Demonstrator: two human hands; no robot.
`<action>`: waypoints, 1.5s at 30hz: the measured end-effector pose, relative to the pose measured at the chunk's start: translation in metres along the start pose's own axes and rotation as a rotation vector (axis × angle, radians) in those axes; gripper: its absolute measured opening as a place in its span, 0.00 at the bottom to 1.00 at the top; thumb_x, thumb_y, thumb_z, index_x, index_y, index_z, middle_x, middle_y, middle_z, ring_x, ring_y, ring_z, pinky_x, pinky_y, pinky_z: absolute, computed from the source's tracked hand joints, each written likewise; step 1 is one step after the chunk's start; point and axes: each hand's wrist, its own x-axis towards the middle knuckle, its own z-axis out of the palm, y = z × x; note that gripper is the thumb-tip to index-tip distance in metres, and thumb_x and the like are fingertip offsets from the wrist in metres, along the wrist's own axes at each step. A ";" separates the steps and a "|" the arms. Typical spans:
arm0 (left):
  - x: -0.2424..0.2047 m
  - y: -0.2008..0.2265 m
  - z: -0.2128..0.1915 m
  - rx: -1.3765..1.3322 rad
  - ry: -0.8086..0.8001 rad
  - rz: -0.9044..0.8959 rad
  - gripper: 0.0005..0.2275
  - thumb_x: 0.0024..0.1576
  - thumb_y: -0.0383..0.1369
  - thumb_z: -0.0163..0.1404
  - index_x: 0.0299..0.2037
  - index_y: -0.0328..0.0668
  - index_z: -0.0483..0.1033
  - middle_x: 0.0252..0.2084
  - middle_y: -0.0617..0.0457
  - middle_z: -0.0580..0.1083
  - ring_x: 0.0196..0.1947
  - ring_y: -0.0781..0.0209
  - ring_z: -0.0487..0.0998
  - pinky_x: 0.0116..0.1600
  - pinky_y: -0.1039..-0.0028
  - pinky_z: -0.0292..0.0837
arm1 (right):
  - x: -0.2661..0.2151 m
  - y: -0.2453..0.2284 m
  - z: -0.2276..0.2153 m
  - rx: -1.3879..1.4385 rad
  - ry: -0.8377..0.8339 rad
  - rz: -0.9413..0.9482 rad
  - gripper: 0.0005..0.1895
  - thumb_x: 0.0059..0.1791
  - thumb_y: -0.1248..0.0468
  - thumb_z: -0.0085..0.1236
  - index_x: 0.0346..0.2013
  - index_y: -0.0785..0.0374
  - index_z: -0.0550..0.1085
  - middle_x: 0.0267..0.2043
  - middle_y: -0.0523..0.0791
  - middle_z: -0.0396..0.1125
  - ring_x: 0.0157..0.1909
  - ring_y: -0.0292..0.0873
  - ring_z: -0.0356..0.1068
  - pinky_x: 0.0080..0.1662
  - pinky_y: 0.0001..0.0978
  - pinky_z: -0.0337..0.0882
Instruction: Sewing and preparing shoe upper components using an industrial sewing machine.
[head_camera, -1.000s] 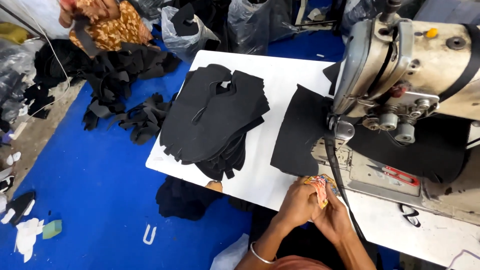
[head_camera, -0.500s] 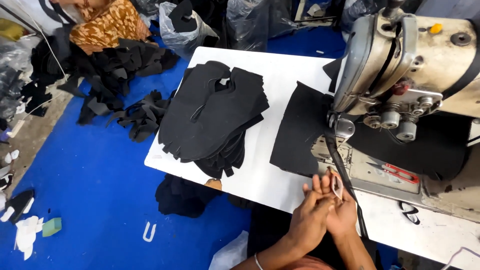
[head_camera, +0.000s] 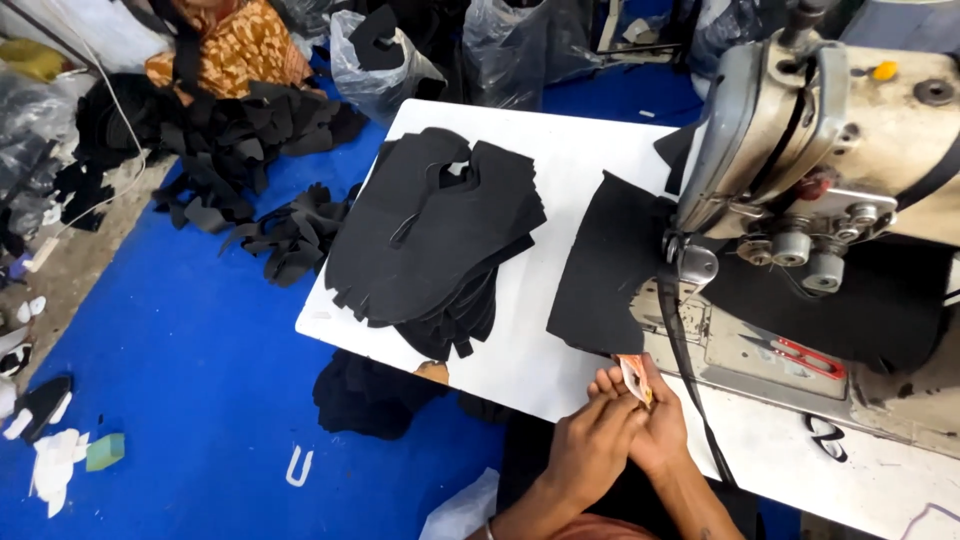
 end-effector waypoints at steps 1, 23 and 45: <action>0.002 0.005 -0.007 -0.062 0.068 -0.004 0.08 0.63 0.29 0.54 0.50 0.37 0.76 0.43 0.41 0.76 0.37 0.39 0.81 0.38 0.59 0.78 | -0.001 0.000 -0.001 -0.008 0.038 -0.006 0.25 0.59 0.50 0.45 0.40 0.70 0.77 0.35 0.53 0.76 0.44 0.54 0.76 0.56 0.48 0.72; 0.009 -0.040 0.037 0.063 -0.051 -0.120 0.07 0.57 0.27 0.51 0.43 0.35 0.78 0.46 0.33 0.76 0.40 0.35 0.79 0.43 0.53 0.76 | -0.018 -0.006 0.025 -0.288 0.169 -0.042 0.28 0.57 0.49 0.38 0.58 0.69 0.69 0.58 0.55 0.69 0.60 0.51 0.69 0.63 0.46 0.66; 0.006 -0.050 0.044 0.118 -0.186 -0.106 0.07 0.56 0.28 0.54 0.40 0.30 0.79 0.46 0.37 0.77 0.43 0.38 0.80 0.46 0.56 0.77 | -0.009 -0.017 -0.020 -0.376 0.169 0.021 0.21 0.55 0.54 0.43 0.51 0.68 0.72 0.47 0.50 0.75 0.46 0.42 0.76 0.49 0.32 0.75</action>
